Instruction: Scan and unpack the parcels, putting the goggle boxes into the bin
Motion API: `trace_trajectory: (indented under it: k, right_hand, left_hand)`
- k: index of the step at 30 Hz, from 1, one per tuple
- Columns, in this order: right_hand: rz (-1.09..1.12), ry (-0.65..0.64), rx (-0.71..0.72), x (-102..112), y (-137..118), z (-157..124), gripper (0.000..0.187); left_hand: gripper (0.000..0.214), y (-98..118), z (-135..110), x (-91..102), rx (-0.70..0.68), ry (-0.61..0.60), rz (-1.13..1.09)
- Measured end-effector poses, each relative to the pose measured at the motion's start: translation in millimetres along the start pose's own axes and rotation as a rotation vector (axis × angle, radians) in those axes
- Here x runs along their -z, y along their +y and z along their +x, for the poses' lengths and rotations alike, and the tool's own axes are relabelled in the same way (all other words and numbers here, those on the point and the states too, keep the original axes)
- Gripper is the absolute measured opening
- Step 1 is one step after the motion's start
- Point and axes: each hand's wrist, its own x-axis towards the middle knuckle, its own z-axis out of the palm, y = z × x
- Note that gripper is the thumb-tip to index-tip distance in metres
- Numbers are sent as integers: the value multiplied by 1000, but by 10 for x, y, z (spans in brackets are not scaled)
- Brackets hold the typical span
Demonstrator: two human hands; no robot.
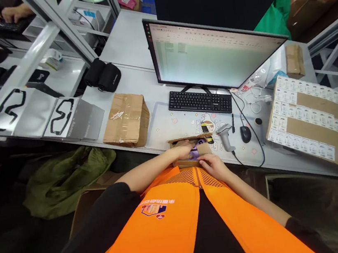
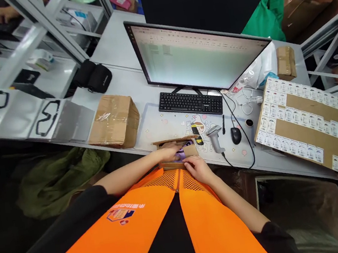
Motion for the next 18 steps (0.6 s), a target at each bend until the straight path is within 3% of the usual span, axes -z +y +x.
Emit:
trace_trajectory:
  k: [4,9,14,18]
  right_hand:
    - [58,242,-91,-146,35,-127,29]
    - [-26,450,-242,-147,88,-29,38]
    - [12,300,-273,-38,186,377,52]
    - [90,235,-345,21,354,600,34]
  left_hand:
    - [36,-102,-290,-21,-185,97,-101]
    - [27,19,-483,-40,-302,138,-124]
    - [20,162,-562,62,-413,191,-44]
    - [30,239,-652,150,-497,161,19]
